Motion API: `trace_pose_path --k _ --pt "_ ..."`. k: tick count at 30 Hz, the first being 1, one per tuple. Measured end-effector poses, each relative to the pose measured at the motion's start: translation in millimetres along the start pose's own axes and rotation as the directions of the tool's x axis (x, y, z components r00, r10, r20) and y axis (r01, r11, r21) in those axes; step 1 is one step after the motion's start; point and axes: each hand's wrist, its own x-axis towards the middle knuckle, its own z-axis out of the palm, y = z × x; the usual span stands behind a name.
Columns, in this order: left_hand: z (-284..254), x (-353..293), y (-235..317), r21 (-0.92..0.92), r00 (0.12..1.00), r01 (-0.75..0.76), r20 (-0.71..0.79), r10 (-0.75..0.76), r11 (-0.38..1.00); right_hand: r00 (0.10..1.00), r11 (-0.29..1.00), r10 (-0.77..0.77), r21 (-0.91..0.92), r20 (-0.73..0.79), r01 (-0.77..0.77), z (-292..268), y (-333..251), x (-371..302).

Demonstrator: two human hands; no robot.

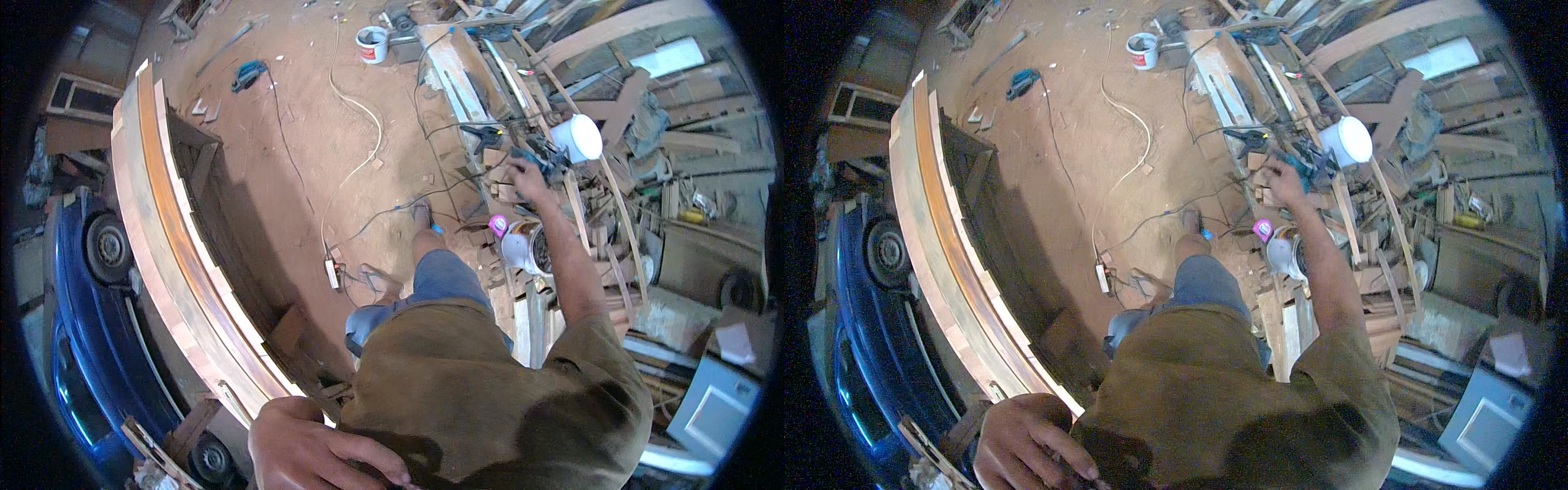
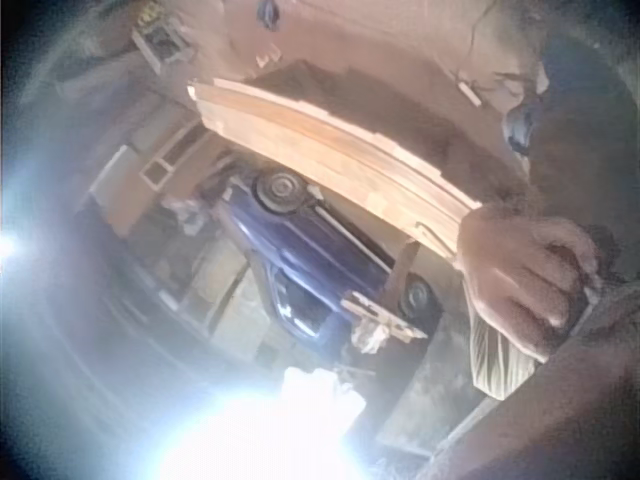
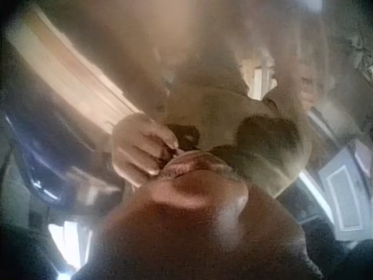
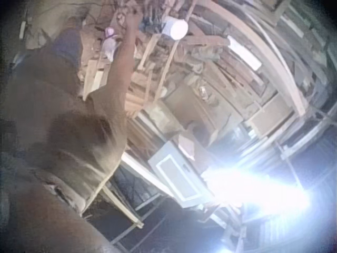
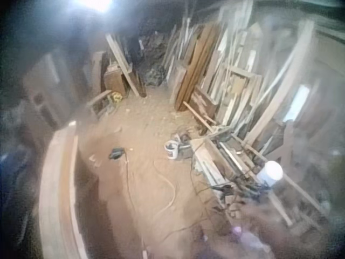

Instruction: The person retrieves nails from a bucket and uses a hammer to drive them into a long, curved wooden assembly. They then use a circular saw to trim the edges of the wood and a clamp to secure the pieces together.

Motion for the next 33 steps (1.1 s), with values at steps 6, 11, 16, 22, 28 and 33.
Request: trace_pose_path --k 6,11,16,22,28,33 --pt "-107 8 -45 0.061 0.930 0.106 -0.359 -0.078 0.992 0.946 0.800 0.319 -0.551 0.058 -0.236 8 112 178" --pt "-135 3 -110 0.047 0.594 0.330 -0.787 -0.169 0.943 0.728 0.604 0.465 -0.782 0.504 0.155 44 135 214" --pt "-166 -36 -149 -0.067 0.623 0.483 -0.674 -0.396 0.873 0.502 0.473 0.393 -0.638 0.770 0.608 34 260 220" --pt "-135 -41 -124 -0.100 0.631 0.530 -0.618 -0.470 0.842 0.779 0.672 0.509 -0.735 0.367 -0.093 1 200 178" --pt "1 -47 -71 -0.311 0.179 0.360 -0.902 -0.392 0.880 0.986 0.948 0.141 -0.299 0.084 -0.110 -65 -29 10" --pt "91 -45 -20 0.033 0.424 0.640 -0.848 -0.317 0.767 0.981 0.937 0.173 0.293 0.088 -0.192 -56 -106 -138"
